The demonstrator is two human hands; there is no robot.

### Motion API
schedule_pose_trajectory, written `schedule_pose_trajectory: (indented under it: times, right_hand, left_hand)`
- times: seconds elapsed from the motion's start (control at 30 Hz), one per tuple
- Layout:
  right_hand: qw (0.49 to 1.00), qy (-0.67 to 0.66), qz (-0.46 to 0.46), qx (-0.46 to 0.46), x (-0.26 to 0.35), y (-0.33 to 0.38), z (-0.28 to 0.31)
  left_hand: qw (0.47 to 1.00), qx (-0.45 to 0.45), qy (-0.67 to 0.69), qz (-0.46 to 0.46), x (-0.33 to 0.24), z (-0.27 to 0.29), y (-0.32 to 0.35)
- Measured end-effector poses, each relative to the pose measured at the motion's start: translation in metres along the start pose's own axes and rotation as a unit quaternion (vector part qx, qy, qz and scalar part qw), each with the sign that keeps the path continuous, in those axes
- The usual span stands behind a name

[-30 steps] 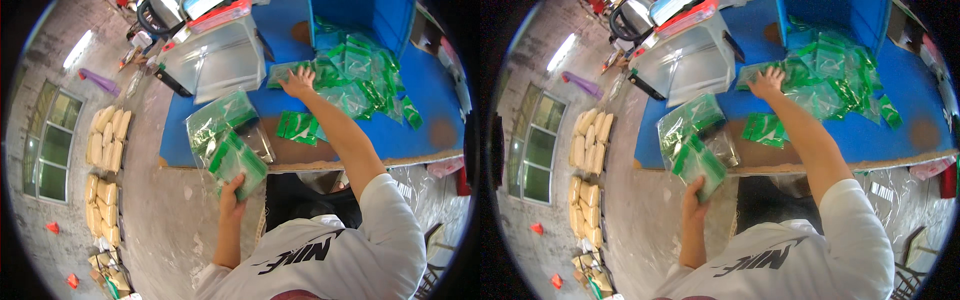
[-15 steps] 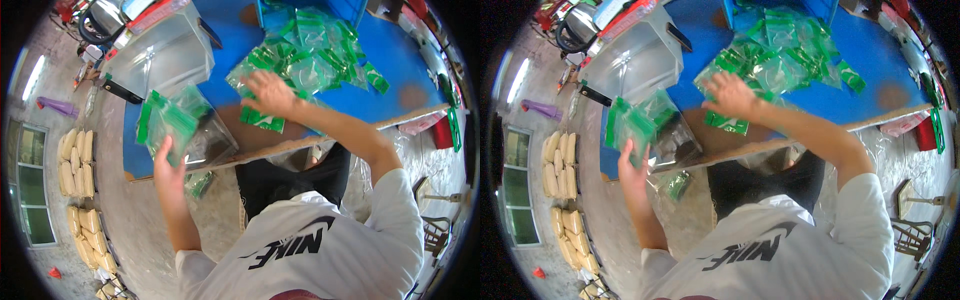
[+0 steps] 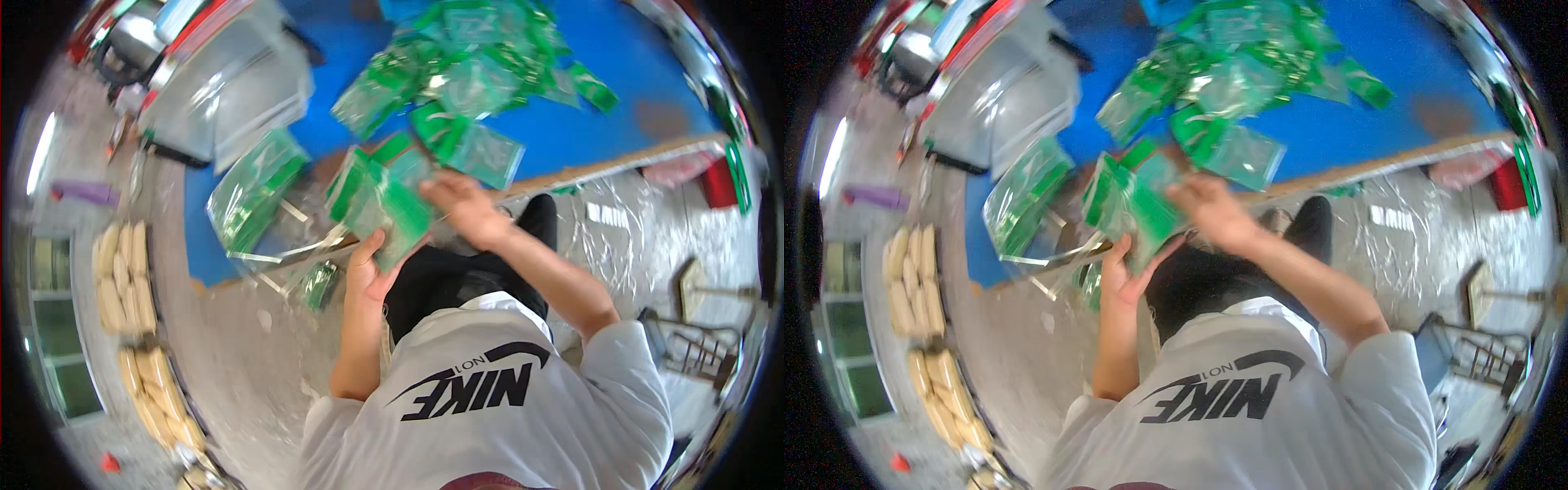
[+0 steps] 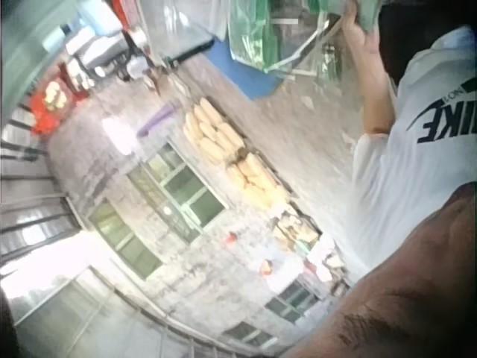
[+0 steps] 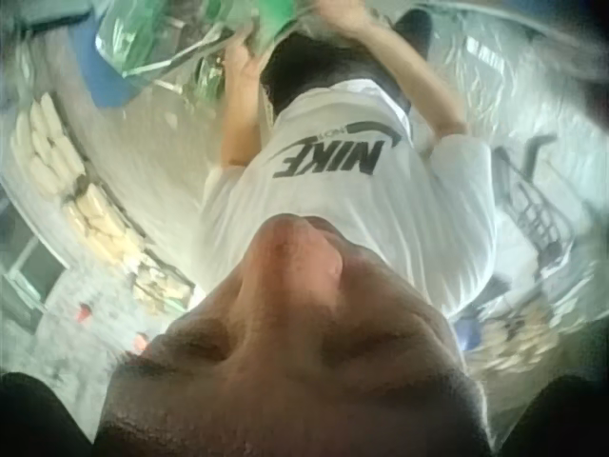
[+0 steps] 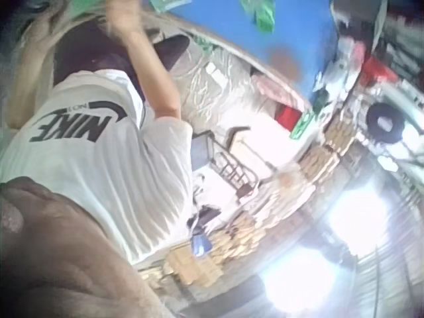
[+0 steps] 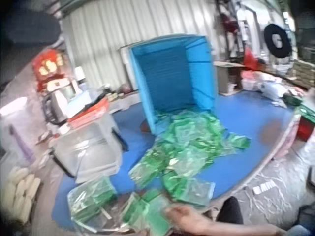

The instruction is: Sort and pack green plastic bags into a larger container.

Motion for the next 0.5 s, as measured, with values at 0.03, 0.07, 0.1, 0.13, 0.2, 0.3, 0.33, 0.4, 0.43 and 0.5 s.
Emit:
schedule_pose_trajectory:
  times: [0.03, 0.07, 0.1, 0.13, 0.2, 0.3, 0.33, 0.4, 0.43, 0.5]
  right_hand:
    - [1.000, -0.013, -0.003, 0.002, -0.006, 0.002, -0.010]
    - [1.000, -0.027, -0.005, 0.008, -0.013, 0.004, -0.015]
    - [0.994, 0.077, -0.045, 0.061, -0.014, 0.005, 0.001]
    - [0.995, 0.074, -0.045, 0.047, -0.016, 0.010, 0.019]
    - [0.854, 0.448, 0.192, -0.183, 0.006, 0.030, 0.053]
    - [0.789, 0.570, 0.186, -0.134, -0.025, 0.043, 0.068]
    - [0.772, 0.591, 0.209, -0.107, -0.021, 0.049, 0.060]
    - [0.802, 0.549, 0.226, -0.064, -0.007, 0.054, 0.040]
    - [0.829, 0.505, 0.240, -0.024, -0.002, 0.053, 0.030]
    - [0.851, 0.461, 0.246, 0.055, -0.007, 0.040, 0.014]
  left_hand:
    - [0.995, -0.080, -0.052, -0.022, 0.002, 0.021, 0.005]
    - [0.980, -0.159, -0.107, -0.048, 0.003, 0.034, 0.011]
    - [0.970, -0.195, -0.128, -0.071, 0.005, 0.032, 0.017]
    - [0.971, -0.188, -0.132, -0.060, 0.009, 0.036, 0.026]
    - [0.970, -0.213, -0.088, -0.076, 0.012, 0.054, 0.052]
    - [0.993, -0.105, 0.015, -0.043, 0.024, 0.052, 0.067]
    - [0.993, -0.105, 0.018, -0.047, 0.027, 0.052, 0.067]
    - [0.994, -0.095, 0.048, -0.028, 0.040, 0.049, 0.061]
    - [0.992, -0.096, 0.072, -0.033, 0.045, 0.051, 0.056]
    - [0.989, -0.132, 0.054, -0.043, 0.052, 0.051, 0.046]
Point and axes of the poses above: each hand's wrist, its own y-axis away from the middle knuckle, its own z-axis out of the back of the hand, x = y × z, the point moved 4 cm from there along -y, towards the middle knuckle, and after that the axes turned 7 degrees about x, right-handed, at the moved point
